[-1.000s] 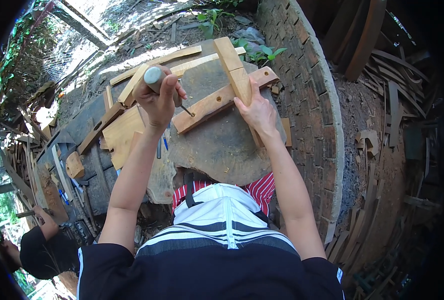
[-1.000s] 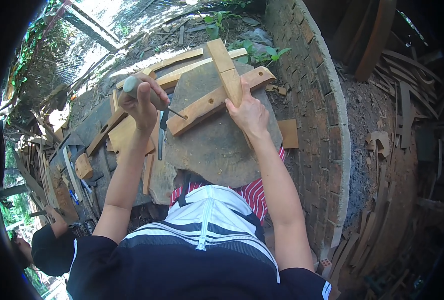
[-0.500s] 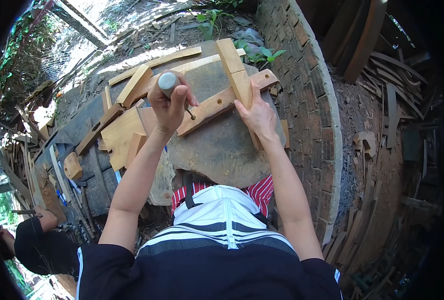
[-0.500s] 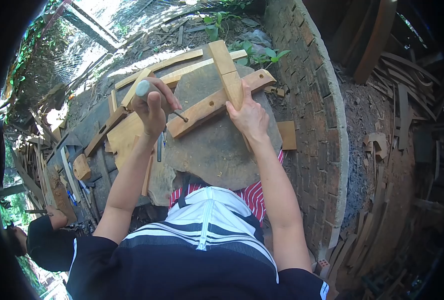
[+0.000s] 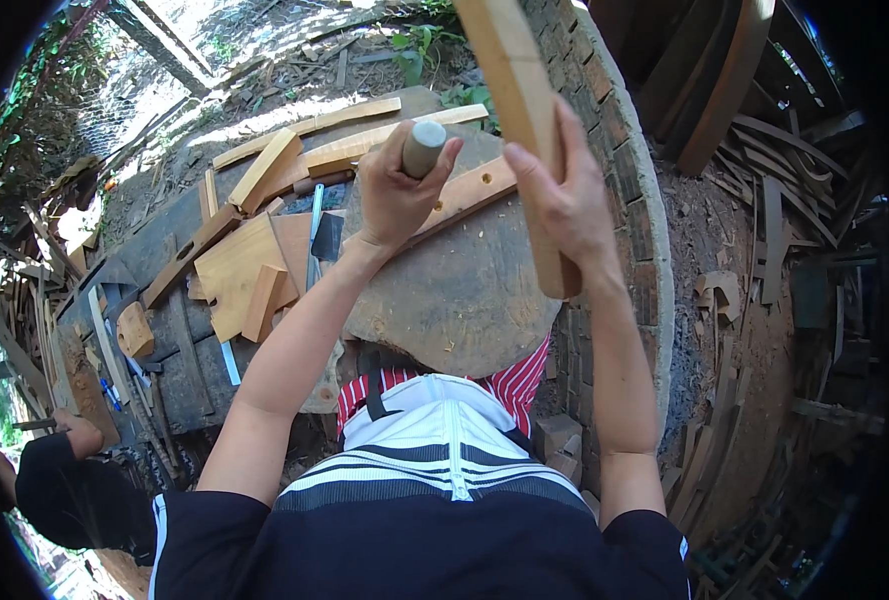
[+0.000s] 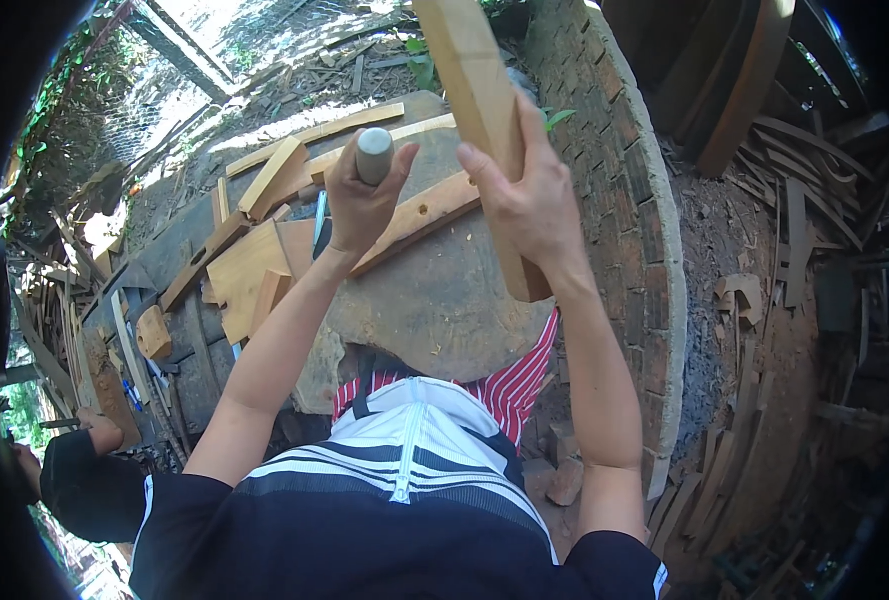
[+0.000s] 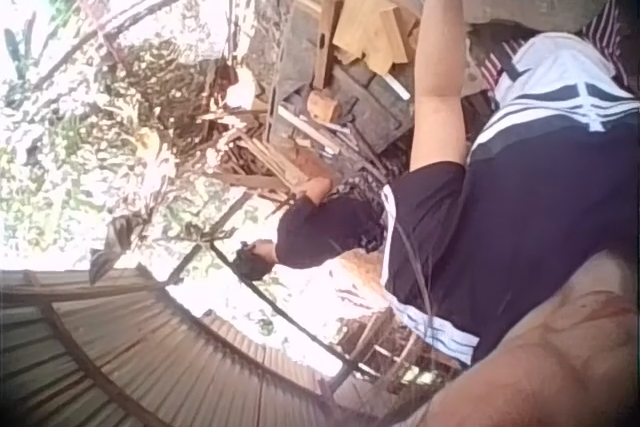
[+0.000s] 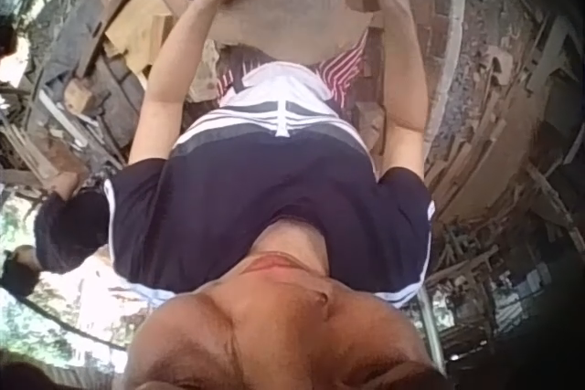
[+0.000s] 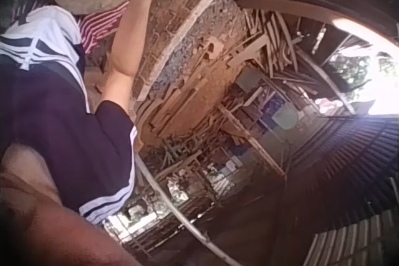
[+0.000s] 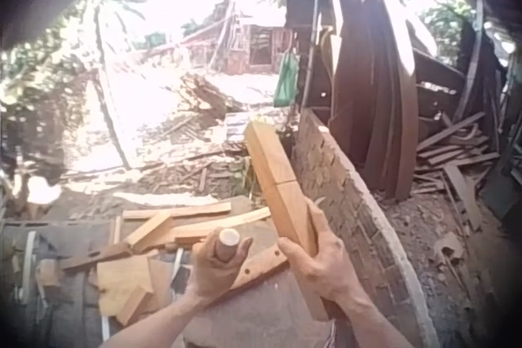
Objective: The person chisels a mortise into a wooden plank by striking a chisel with a mallet.
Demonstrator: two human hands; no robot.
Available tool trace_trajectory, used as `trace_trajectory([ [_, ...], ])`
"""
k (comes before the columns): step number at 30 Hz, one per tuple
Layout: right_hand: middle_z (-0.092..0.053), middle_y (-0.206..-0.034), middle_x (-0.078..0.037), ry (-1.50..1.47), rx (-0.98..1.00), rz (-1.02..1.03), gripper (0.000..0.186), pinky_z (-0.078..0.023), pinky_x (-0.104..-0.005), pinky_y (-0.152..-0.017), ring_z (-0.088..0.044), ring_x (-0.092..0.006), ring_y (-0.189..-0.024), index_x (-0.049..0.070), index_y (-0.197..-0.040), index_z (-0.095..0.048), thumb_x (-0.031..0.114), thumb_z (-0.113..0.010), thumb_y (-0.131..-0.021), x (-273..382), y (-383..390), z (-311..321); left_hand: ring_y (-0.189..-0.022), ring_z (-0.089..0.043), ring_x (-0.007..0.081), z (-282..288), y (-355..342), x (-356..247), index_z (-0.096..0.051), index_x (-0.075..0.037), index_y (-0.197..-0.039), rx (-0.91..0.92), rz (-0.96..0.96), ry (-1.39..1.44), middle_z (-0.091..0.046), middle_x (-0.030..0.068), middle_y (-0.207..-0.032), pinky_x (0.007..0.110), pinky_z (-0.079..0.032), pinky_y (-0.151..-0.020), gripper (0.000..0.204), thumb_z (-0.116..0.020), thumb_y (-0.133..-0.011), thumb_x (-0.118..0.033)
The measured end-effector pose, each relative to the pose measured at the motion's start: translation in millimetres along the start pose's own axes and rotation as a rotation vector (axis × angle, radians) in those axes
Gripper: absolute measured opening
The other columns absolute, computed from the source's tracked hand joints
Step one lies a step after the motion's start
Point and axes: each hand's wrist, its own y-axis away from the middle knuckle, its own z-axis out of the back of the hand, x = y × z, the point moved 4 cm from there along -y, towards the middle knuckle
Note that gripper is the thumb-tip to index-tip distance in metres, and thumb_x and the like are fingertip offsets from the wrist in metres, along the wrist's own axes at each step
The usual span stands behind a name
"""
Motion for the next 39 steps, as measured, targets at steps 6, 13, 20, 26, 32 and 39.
trace_trajectory([
  [6, -0.063, -0.111, -0.022, -0.052, 0.036, 0.436, 0.073, -0.056, -0.0398, -0.080, -0.066, -0.0297, -0.096, 0.013, -0.147, -0.035, 0.029, -0.068, -0.084, 86, 19, 20, -0.057, -0.059, 0.0170, 9, 3, 17, -0.061, -0.003, -0.089, 0.022, 0.016, -0.012, -0.061, 0.0084, -0.068, 0.029, -0.047, -0.056, 0.018, -0.074, -0.085, -0.014],
  [13, -0.068, -0.097, -0.025, -0.043, 0.025, 0.407, 0.076, -0.055, -0.0445, -0.083, -0.071, -0.0380, -0.086, 0.022, -0.149, -0.031, 0.027, -0.069, -0.083, 95, 19, 38, -0.060, -0.061, 0.0178, -6, -5, -1, -0.062, -0.003, -0.094, 0.034, 0.015, 0.034, -0.062, 0.0100, -0.070, 0.029, -0.049, -0.059, 0.016, -0.071, -0.086, -0.013],
  [20, -0.068, -0.092, -0.023, 0.210, 0.174, 0.242, 0.080, -0.054, -0.0459, -0.079, -0.069, -0.0391, -0.085, 0.023, -0.150, -0.029, 0.037, -0.068, -0.082, 30, 11, 8, -0.060, -0.057, 0.0150, -8, -5, 12, -0.059, -0.001, -0.092, 0.045, 0.055, 0.052, -0.061, 0.0107, -0.069, 0.032, -0.046, -0.058, 0.023, -0.074, -0.083, -0.017],
  [26, -0.068, -0.101, -0.026, 0.577, 0.227, -0.182, 0.082, -0.053, -0.0510, -0.082, -0.067, -0.0445, -0.093, 0.023, -0.152, -0.022, 0.044, -0.063, -0.084, -70, 6, -36, -0.063, -0.050, 0.0099, -7, -16, 21, -0.058, -0.001, -0.091, 0.228, 0.235, 0.102, -0.057, 0.0031, -0.070, 0.029, -0.044, -0.060, 0.024, -0.069, -0.090, -0.022],
  [32, -0.069, -0.094, -0.027, 0.579, 0.241, -0.334, 0.082, -0.052, -0.0533, -0.080, -0.066, -0.0464, -0.091, 0.025, -0.152, -0.019, 0.045, -0.062, -0.085, -106, 30, -63, -0.064, -0.048, 0.0088, -25, -25, 23, -0.056, -0.002, -0.089, 0.504, 0.315, 0.181, -0.051, -0.0007, -0.070, 0.027, -0.041, -0.058, 0.026, -0.069, -0.091, -0.025],
  [39, -0.069, -0.092, -0.027, 0.597, 0.207, -0.355, 0.080, -0.052, -0.0542, -0.078, -0.066, -0.0470, -0.089, 0.026, -0.150, -0.021, 0.044, -0.062, -0.085, -114, 33, -69, -0.057, -0.048, 0.0039, -62, -19, 8, -0.058, -0.006, -0.088, 0.847, 0.343, 0.323, -0.050, -0.0037, -0.068, 0.022, -0.038, -0.049, 0.038, -0.074, -0.086, -0.040],
])
